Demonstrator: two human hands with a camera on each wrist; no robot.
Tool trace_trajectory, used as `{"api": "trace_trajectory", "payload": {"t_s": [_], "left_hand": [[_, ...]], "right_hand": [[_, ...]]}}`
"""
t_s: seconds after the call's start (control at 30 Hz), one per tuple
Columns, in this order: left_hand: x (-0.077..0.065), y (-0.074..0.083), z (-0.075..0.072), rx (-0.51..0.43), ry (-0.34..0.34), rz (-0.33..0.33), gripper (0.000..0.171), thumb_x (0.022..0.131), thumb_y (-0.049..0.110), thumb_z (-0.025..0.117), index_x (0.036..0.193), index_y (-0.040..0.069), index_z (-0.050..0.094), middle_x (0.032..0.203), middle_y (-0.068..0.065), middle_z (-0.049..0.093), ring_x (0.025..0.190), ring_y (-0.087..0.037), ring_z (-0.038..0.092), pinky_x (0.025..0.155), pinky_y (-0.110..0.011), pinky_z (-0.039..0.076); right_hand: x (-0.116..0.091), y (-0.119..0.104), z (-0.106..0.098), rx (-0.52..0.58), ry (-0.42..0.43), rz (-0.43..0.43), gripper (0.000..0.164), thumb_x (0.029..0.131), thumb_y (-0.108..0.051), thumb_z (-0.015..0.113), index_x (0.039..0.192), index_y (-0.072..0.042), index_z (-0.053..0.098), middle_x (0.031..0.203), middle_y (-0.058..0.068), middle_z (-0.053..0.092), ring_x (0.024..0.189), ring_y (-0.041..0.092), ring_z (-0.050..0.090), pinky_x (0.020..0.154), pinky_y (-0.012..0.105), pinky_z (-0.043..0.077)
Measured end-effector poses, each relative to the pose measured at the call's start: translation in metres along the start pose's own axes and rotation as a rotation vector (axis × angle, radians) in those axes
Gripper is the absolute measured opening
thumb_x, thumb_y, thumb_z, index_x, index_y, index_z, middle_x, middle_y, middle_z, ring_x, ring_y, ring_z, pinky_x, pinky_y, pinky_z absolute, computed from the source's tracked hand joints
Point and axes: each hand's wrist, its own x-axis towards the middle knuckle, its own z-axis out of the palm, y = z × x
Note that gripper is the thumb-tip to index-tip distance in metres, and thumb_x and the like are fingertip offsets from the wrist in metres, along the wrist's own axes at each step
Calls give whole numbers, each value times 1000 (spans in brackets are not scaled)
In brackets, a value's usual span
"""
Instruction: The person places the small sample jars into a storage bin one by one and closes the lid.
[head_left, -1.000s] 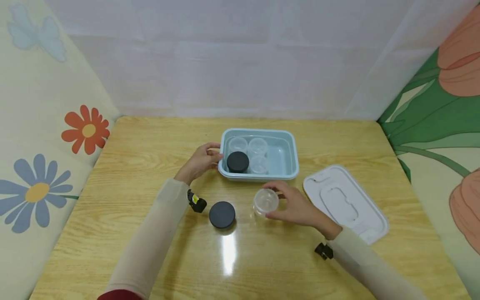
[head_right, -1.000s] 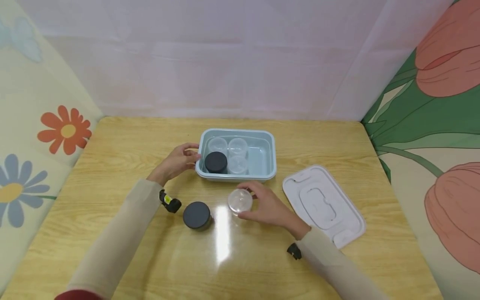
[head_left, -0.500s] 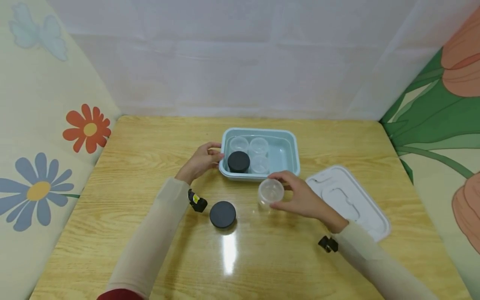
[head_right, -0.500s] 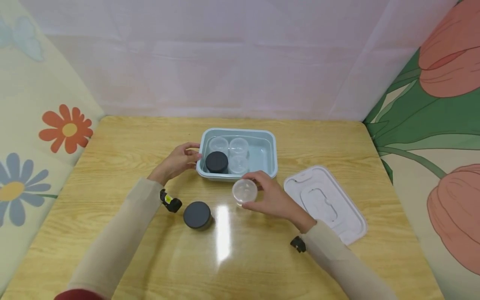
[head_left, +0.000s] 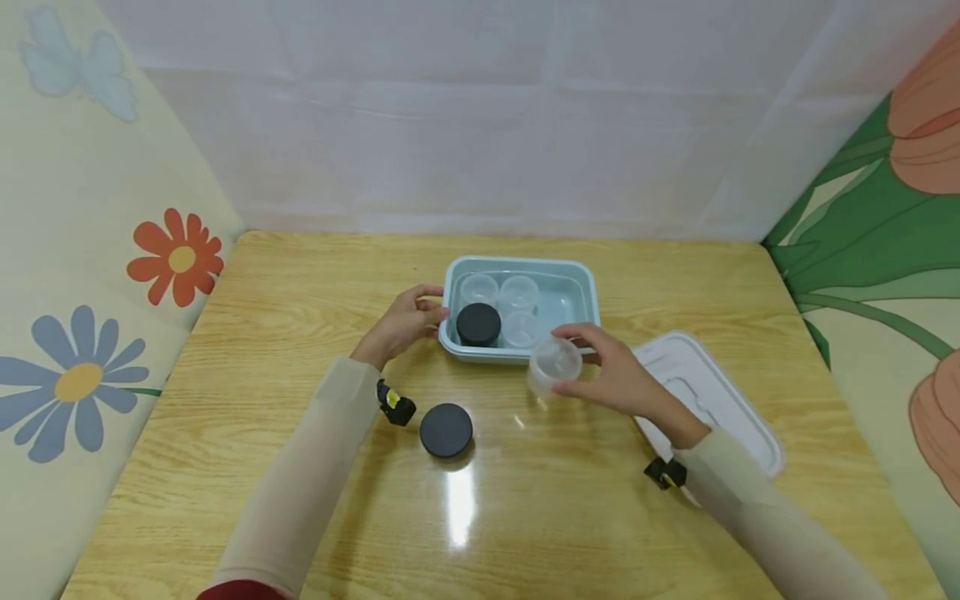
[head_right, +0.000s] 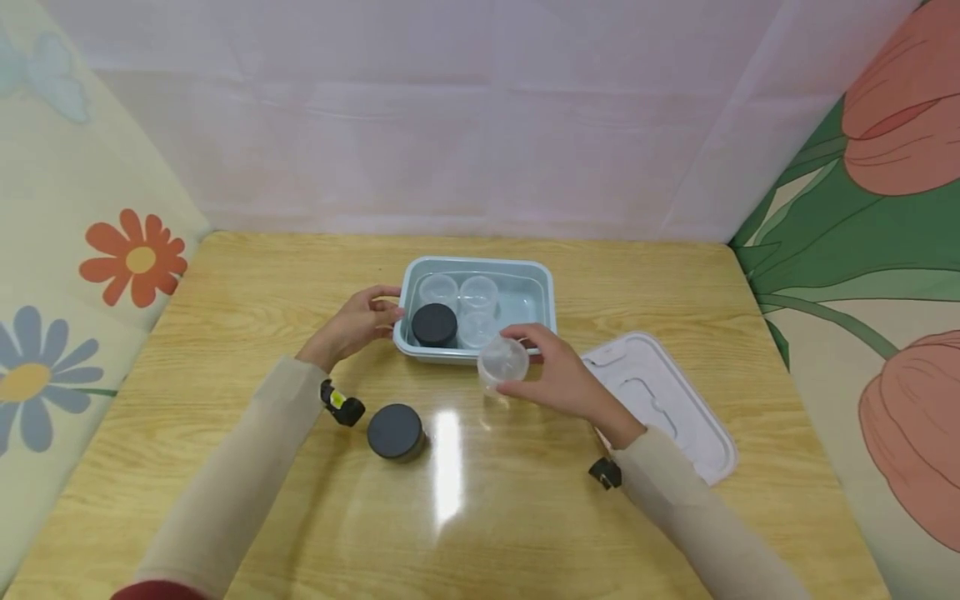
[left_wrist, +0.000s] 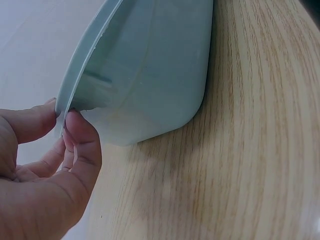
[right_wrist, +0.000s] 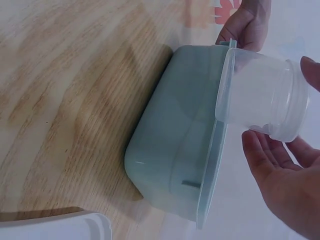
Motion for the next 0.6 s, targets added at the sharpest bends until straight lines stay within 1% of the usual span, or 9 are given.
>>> {"api": "trace_trajectory", "payload": {"t_s": [0.17, 0.37, 0.5, 0.6], "left_hand": [[1, -2, 0, -9, -2, -2, 47, 97, 2, 50, 141, 2, 35, 99, -7, 48, 81, -12, 55, 69, -23, 52], [1, -2, -1, -17, -8, 0, 48, 97, 3, 51, 142, 2, 34, 100, -7, 47, 81, -12, 55, 69, -22, 51], [0, -2, -1, -20, -4, 5, 48, 97, 3, 51, 142, 2, 34, 98, -6, 46, 80, -12, 54, 69, -22, 51], [0, -2, 0, -31, -3, 10, 48, 97, 2, 50, 142, 1, 34, 97, -6, 47, 79, -11, 54, 68, -22, 51]], "right_hand": [[2, -1, -5, 24, -4, 27, 60, 78, -11, 79, 131, -4, 51, 132, 15, 51, 116, 33, 52, 96, 48, 48], [7, -3, -11, 7, 19, 25, 61, 78, -11, 79, 132, -4, 50, 131, 16, 51, 118, 32, 50, 96, 48, 48], [14, 0, -15, 7, 49, 40, 63, 78, -10, 78, 133, -2, 48, 132, 17, 49, 120, 33, 49, 98, 49, 47], [19, 4, -18, 4, 94, 65, 63, 78, -10, 78, 133, -2, 47, 134, 18, 49, 121, 35, 49, 98, 49, 46]]}}
